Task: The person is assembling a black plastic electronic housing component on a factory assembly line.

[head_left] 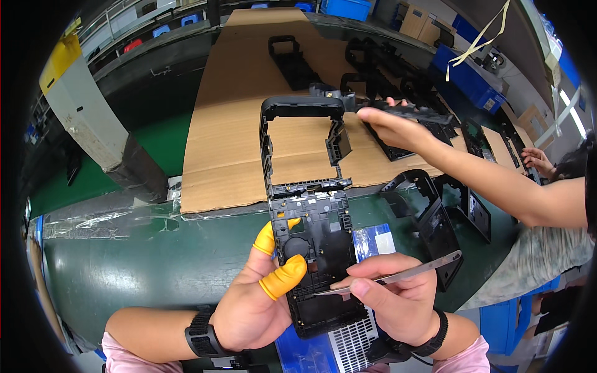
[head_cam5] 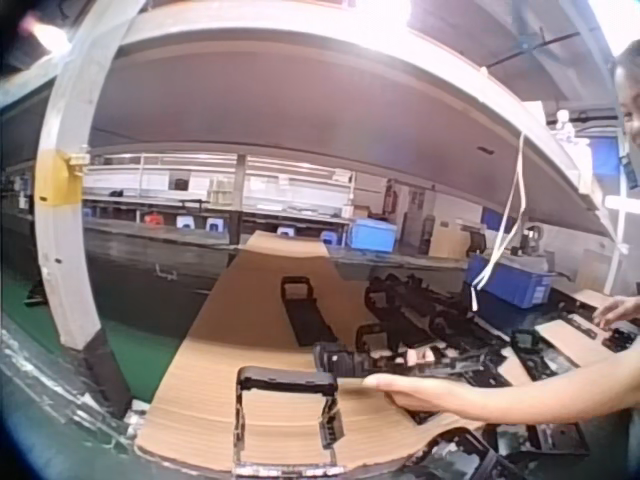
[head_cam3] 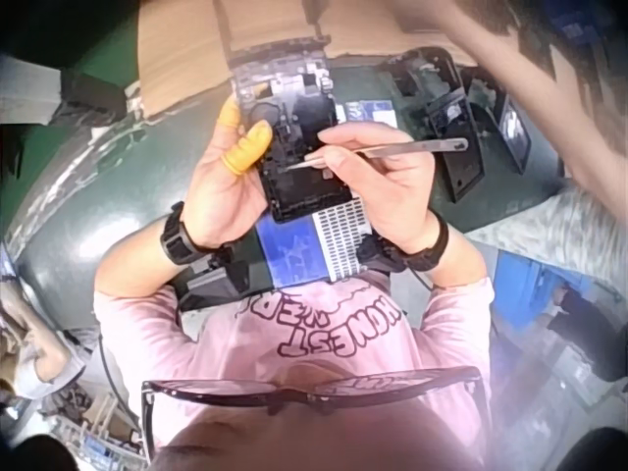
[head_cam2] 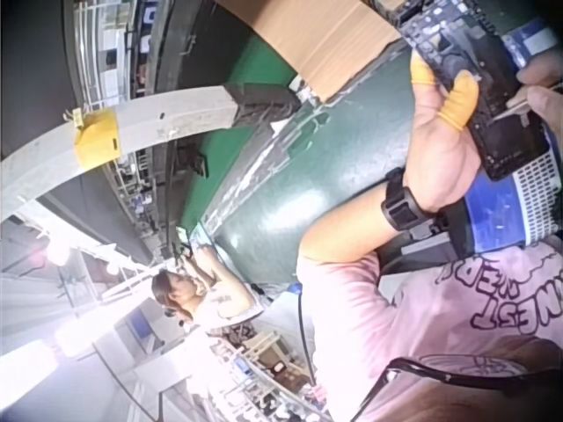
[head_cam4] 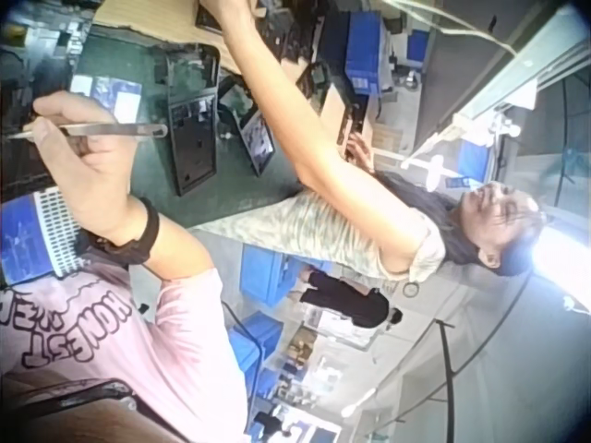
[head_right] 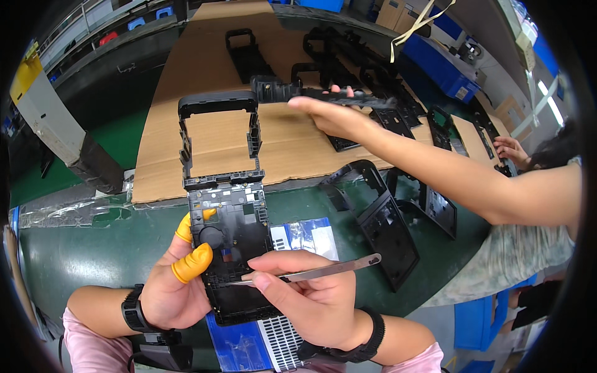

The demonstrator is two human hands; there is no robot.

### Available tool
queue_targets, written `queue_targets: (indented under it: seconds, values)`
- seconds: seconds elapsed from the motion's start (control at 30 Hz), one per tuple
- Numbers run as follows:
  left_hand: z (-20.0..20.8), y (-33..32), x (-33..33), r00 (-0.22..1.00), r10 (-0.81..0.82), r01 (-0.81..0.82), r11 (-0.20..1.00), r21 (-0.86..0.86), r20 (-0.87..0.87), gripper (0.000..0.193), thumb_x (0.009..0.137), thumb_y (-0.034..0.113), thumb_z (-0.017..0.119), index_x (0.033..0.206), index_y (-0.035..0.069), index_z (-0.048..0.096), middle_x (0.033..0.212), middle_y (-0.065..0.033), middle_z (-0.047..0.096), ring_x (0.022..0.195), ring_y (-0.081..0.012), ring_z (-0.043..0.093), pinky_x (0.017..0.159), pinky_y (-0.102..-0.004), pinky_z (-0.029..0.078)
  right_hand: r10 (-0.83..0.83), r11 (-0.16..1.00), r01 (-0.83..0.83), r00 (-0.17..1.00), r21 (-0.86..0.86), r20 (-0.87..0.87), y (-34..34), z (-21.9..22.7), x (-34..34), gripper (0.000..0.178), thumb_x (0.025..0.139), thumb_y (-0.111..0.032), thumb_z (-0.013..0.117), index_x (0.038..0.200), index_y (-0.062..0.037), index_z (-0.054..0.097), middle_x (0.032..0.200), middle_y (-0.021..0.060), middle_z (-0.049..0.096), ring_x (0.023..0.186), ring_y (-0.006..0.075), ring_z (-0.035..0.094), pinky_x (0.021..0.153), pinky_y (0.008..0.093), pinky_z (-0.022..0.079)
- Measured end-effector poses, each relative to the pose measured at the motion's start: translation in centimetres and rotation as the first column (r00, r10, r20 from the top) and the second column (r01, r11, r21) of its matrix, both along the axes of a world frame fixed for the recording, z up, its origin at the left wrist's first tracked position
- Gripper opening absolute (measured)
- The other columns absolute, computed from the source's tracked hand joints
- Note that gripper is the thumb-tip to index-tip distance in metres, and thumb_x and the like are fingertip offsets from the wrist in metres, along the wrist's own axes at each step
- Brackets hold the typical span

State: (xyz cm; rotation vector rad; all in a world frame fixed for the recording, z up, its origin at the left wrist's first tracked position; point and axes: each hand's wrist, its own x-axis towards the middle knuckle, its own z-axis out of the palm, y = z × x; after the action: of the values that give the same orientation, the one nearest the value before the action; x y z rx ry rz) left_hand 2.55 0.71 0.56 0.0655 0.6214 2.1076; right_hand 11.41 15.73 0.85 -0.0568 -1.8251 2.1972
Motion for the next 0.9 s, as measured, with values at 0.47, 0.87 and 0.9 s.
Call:
queue_targets:
  seconds: [0.47,0.87,0.9]
  values:
    - [-0.2,-0.2,-2.9,0.863,0.136,-0.257,0.947,-0.191,-0.487,0.068,0.071,-0.006,0.053,0.129,0.009,0.021,0.121,-0.0128,0.042,0.106,-0.0276,0.049,0.084,-0.0428,0.046,-0.17,0.975,0.189,0.973,-0.117,0.159,2.9,0.4,0.8,0.021,0.078,-0.001,0.057,0.099,0.0044,0.056,0.078,0.0096,0.063,0.06,0.0048,0.052,0.053,0.017,0.04]
    - [1.0,-0.2,-3.9,0.947,0.207,-0.256,0.947,-0.191,-0.244,0.052,0.086,0.047,0.041,0.119,0.006,0.042,0.107,-0.0092,0.055,0.093,-0.0206,0.056,0.081,-0.0353,0.046,-0.085,0.991,0.116,0.939,-0.073,0.335,2.8,-3.1,1.5,0.017,0.079,-0.001,0.055,0.096,0.003,0.058,0.077,0.0082,0.063,0.063,0.0063,0.055,0.051,0.0174,0.041]
    - [1.0,0.0,-3.8,0.948,0.206,-0.255,0.948,-0.191,-0.243,0.052,0.086,0.047,0.041,0.119,0.006,0.042,0.107,-0.0092,0.055,0.093,-0.0206,0.056,0.081,-0.0353,0.046,-0.071,0.993,0.099,0.938,-0.067,0.339,2.8,-3.1,1.5,0.017,0.079,-0.001,0.055,0.095,0.003,0.058,0.077,0.0082,0.063,0.064,0.0066,0.056,0.051,0.0174,0.041]
